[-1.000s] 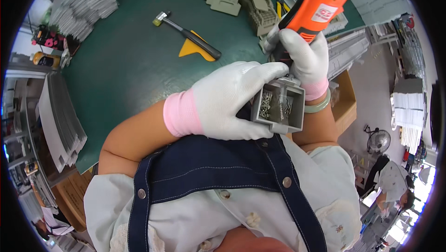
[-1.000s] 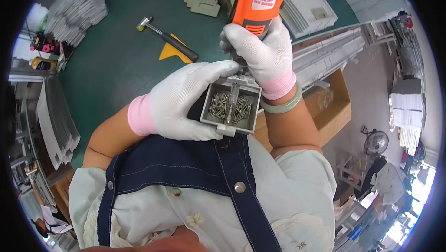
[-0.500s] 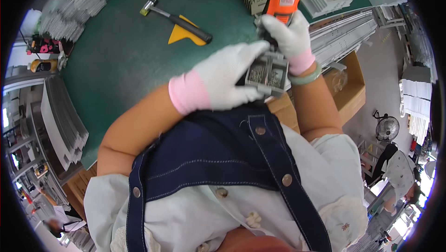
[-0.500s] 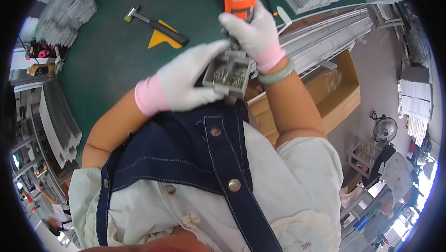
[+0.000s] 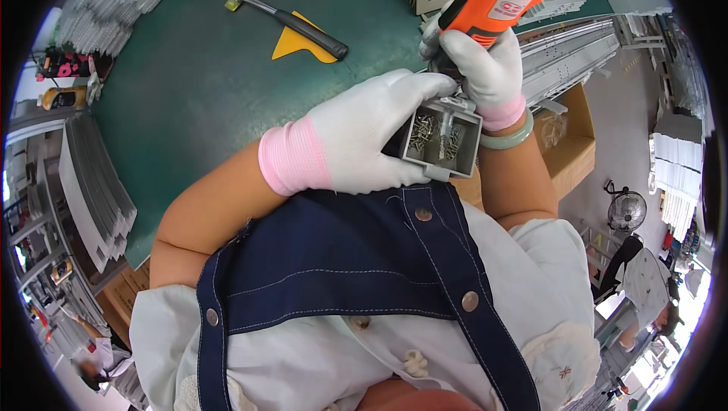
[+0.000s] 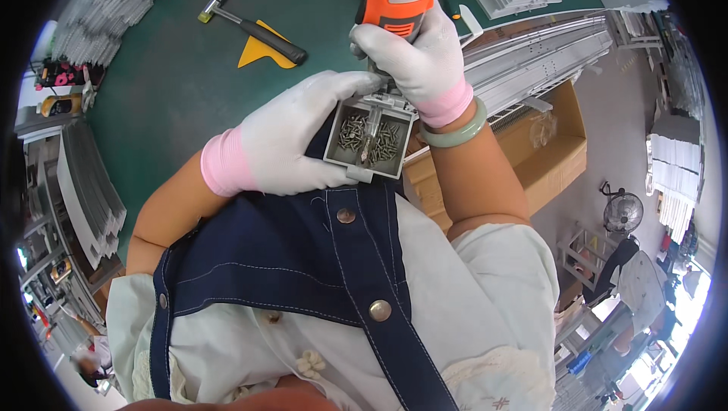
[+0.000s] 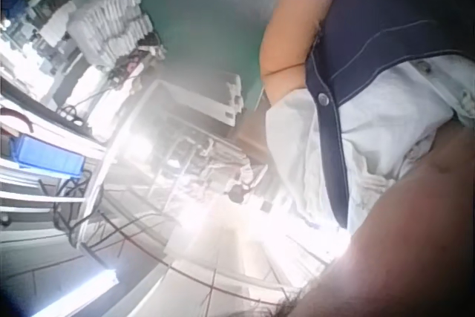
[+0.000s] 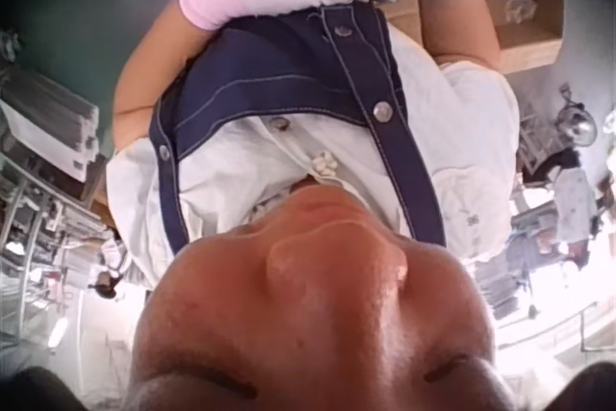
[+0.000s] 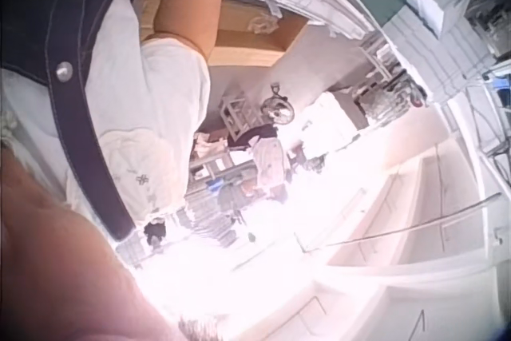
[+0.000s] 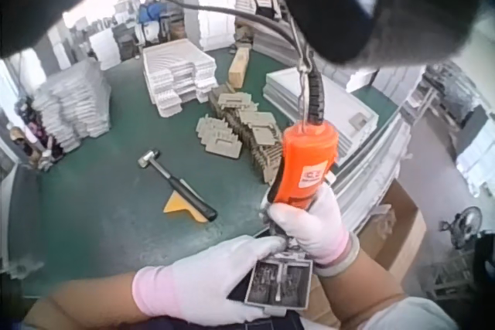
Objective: The person assembles a small metal box by inserting components and securing them with a power drill. They also use a screwdriver to adjust parts inside the box. The person handles the box and tools with gloved hands on a green workbench.
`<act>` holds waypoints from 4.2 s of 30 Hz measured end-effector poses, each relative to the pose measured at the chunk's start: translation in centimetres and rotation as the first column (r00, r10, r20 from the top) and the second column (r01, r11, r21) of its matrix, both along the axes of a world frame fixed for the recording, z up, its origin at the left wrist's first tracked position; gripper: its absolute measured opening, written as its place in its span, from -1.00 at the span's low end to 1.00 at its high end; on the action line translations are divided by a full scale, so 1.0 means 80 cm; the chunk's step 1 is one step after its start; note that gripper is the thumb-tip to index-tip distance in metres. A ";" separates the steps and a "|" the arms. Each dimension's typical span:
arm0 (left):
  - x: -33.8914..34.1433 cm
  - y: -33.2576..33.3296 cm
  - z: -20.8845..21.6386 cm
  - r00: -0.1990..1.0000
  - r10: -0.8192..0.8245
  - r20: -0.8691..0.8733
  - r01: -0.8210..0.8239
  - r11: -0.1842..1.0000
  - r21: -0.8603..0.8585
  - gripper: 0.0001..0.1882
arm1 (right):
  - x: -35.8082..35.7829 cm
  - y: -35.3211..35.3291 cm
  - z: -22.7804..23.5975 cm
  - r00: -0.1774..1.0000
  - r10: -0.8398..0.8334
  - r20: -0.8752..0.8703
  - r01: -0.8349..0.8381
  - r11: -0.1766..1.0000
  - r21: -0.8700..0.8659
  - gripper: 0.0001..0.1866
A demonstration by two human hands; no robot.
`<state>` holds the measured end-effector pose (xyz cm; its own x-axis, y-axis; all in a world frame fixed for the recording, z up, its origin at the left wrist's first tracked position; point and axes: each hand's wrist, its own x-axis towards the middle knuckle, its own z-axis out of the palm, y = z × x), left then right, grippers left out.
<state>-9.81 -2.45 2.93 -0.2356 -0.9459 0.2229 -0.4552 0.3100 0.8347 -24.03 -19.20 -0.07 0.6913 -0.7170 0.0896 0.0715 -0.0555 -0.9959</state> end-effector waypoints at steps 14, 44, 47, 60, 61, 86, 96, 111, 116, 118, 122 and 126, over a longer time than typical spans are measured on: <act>0.007 -0.010 -0.033 0.993 0.094 0.066 -0.093 0.995 -0.026 -0.14 | 0.019 -0.018 -0.038 0.998 0.061 0.034 -0.062 0.997 0.048 -0.76; 0.018 0.008 -0.023 0.998 0.021 -0.066 -0.020 1.000 0.014 -0.12 | 0.010 0.021 -0.006 0.999 -0.014 0.029 0.013 0.999 0.044 -0.78; 0.020 0.012 -0.021 0.994 -0.037 -0.104 0.027 0.995 -0.095 -0.14 | 0.006 0.037 0.012 0.984 0.016 0.177 -0.027 0.998 0.063 -0.87; 0.018 0.020 -0.002 0.984 0.141 -0.111 -0.163 0.961 -0.223 -0.12 | 0.029 0.016 0.024 0.950 0.192 0.246 -0.201 0.979 0.013 -0.56; 0.019 0.022 0.005 0.979 0.177 -0.105 -0.199 0.943 -0.268 -0.11 | 0.041 0.016 0.030 0.928 0.233 0.290 -0.241 0.971 -0.008 -0.54; 0.106 0.085 0.080 0.800 0.599 -0.043 -0.505 0.632 -0.588 -0.19 | 0.103 0.073 0.090 0.848 0.447 0.284 0.007 0.527 -0.850 -0.65; 0.127 0.080 0.070 0.781 0.624 0.001 -0.517 0.648 -0.559 -0.16 | 0.111 0.091 0.096 0.900 0.392 0.193 -0.002 0.445 -0.896 -0.74; 0.148 0.068 0.049 0.765 0.643 0.029 -0.557 0.684 -0.471 -0.15 | 0.141 0.084 0.082 0.937 0.289 0.196 0.077 0.375 -0.924 -0.92; 0.134 0.082 0.054 0.781 0.624 -0.019 -0.570 0.700 -0.431 -0.16 | 0.137 0.092 0.084 0.939 0.270 0.214 0.101 0.378 -0.920 -0.76; 0.137 0.077 0.054 0.771 0.637 -0.022 -0.571 0.674 -0.469 -0.16 | 0.138 0.093 0.089 0.935 0.279 0.218 0.108 0.361 -0.926 -0.84; 0.155 0.063 0.044 0.755 0.655 0.033 -0.560 0.670 -0.486 -0.14 | 0.152 0.084 0.081 0.954 0.218 0.206 0.107 0.395 -0.912 -0.86; 0.142 0.070 0.051 0.783 0.621 -0.024 -0.569 0.701 -0.429 -0.12 | 0.142 0.082 0.080 0.938 0.270 0.215 0.106 0.367 -0.924 -0.73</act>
